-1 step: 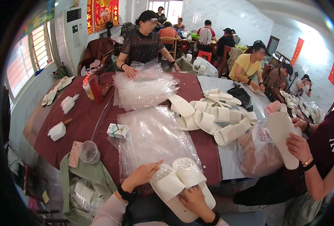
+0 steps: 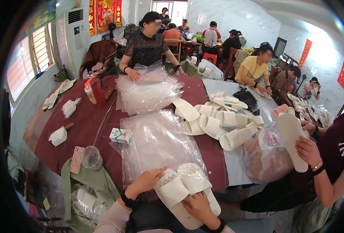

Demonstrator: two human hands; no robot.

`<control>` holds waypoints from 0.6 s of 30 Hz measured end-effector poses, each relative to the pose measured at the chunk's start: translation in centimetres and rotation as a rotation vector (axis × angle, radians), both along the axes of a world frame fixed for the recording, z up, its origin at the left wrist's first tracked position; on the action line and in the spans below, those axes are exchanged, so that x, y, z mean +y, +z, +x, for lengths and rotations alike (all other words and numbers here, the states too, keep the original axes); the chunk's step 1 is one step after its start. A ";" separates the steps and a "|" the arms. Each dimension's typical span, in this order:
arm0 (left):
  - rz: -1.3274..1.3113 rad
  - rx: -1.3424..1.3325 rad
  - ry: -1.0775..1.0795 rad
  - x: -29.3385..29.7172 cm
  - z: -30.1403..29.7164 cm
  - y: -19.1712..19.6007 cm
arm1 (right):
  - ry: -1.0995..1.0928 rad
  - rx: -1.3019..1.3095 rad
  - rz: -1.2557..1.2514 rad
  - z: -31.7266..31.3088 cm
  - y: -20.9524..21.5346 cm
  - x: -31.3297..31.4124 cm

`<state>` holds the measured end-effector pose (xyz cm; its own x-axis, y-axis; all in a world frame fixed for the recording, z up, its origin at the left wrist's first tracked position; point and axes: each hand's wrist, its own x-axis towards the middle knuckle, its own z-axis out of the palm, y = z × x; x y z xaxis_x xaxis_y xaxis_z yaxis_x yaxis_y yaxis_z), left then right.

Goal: Sorting white footwear components and packing them into plastic bags at a manufacturing table.

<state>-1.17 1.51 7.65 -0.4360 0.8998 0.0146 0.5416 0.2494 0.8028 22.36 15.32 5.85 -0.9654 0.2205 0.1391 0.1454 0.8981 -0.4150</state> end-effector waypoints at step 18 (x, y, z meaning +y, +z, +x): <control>0.070 0.342 -0.133 -0.5 1.3 -0.7 | -0.064 0.094 0.108 -3.5 -1.7 -0.9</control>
